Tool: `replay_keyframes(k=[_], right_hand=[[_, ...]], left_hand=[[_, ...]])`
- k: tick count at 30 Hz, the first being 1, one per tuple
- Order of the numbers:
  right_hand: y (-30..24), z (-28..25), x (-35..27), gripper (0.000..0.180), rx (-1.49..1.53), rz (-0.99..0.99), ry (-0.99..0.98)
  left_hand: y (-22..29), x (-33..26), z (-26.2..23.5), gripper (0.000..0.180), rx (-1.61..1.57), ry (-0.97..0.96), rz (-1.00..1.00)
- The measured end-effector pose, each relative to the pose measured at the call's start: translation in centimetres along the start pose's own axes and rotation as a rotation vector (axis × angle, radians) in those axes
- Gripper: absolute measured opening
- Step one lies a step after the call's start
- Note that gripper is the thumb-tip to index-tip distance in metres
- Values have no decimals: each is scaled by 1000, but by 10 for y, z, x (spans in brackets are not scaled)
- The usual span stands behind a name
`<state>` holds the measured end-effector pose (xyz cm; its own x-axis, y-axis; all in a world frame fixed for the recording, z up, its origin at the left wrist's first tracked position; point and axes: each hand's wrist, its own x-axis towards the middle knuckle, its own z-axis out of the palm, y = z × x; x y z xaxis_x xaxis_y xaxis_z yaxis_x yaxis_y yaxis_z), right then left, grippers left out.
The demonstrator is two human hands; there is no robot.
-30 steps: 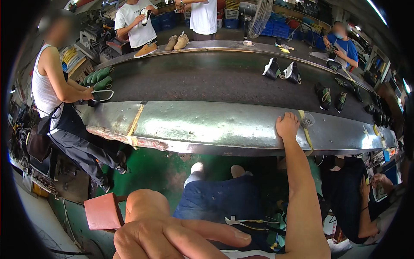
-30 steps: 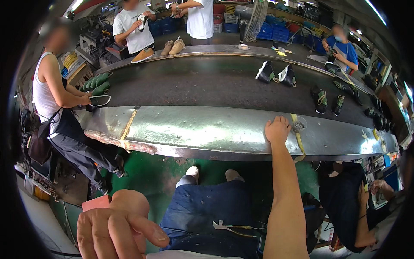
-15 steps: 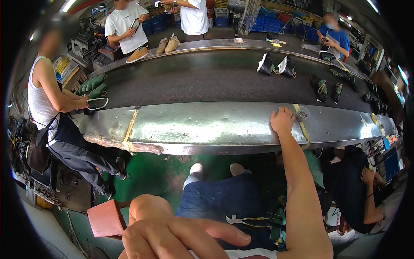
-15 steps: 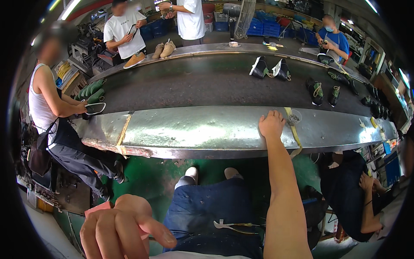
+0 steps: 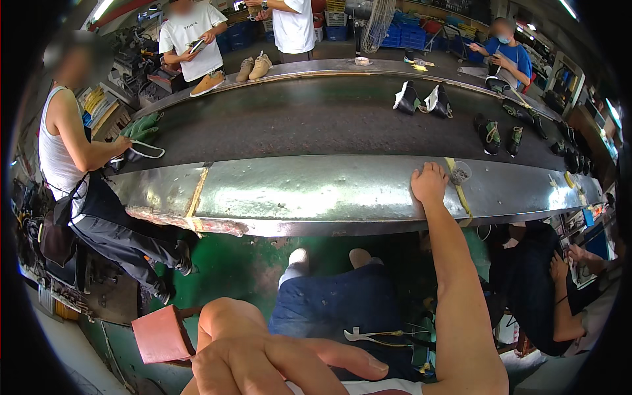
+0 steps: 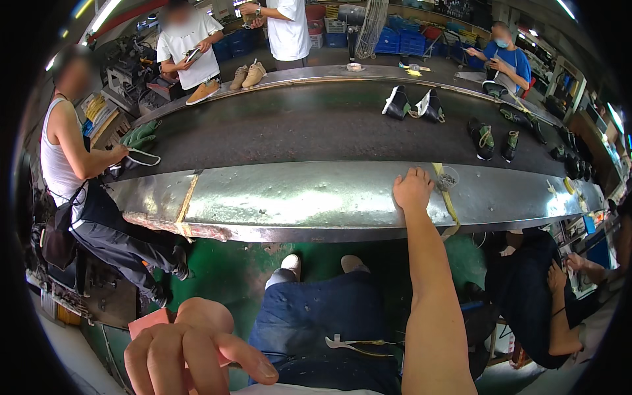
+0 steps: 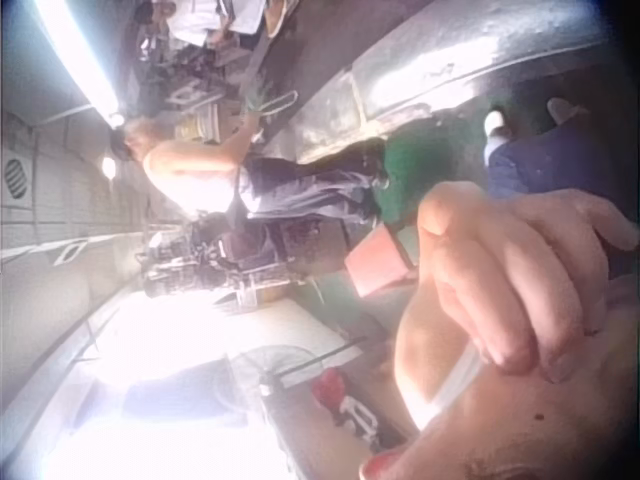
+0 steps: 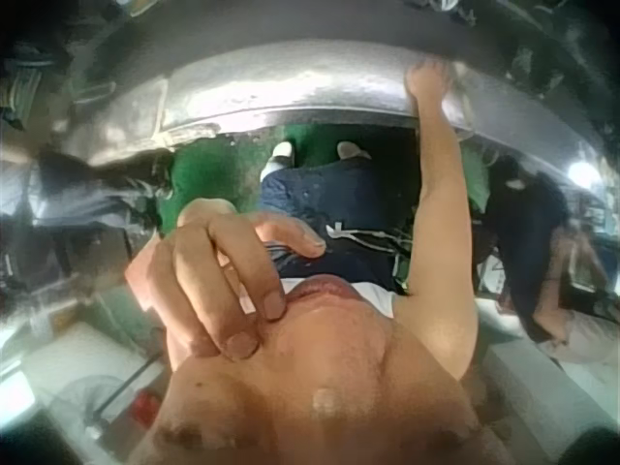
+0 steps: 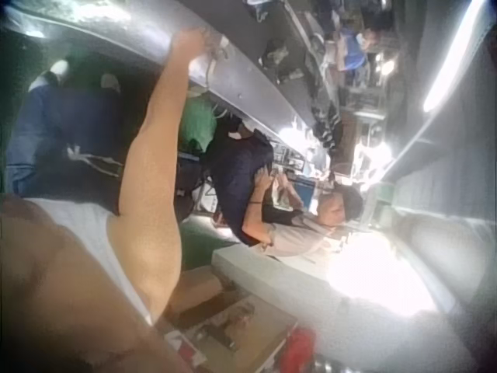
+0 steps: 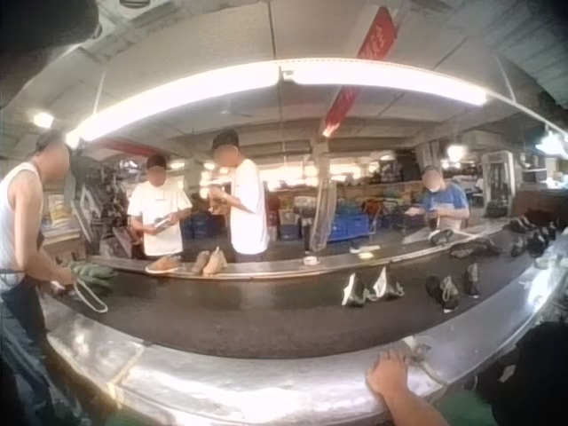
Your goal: Inspecting and trimming shoes on an assembly line.
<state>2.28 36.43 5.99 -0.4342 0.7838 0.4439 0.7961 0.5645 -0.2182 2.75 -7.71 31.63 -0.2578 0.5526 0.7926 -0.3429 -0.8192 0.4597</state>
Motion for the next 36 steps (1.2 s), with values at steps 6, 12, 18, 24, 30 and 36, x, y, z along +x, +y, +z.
replay_keyframes(k=[6, 12, 18, 24, 30, 36], right_hand=[[5, 3, -1, 43, -5, 8, 13], [3, 9, -1, 44, -21, 6, 16], [0, 7, 0, 46, -16, 9, -32], [-7, 4, 1, 49, -21, 17, -60], [-1, 16, 4, 47, -23, 0, -24], [-2, 17, 4, 47, -19, -1, -16]], left_hand=[[1, 6, -26, 9, 37, -217, -103], [-39, -1, -43, 23, 96, -246, 249], [-20, 5, -35, 46, 243, -218, -53], [-47, 12, -46, 53, 158, -335, 267], [-42, 12, -58, 43, 63, -331, 215], [-30, 17, -76, 43, 221, -348, -80]])
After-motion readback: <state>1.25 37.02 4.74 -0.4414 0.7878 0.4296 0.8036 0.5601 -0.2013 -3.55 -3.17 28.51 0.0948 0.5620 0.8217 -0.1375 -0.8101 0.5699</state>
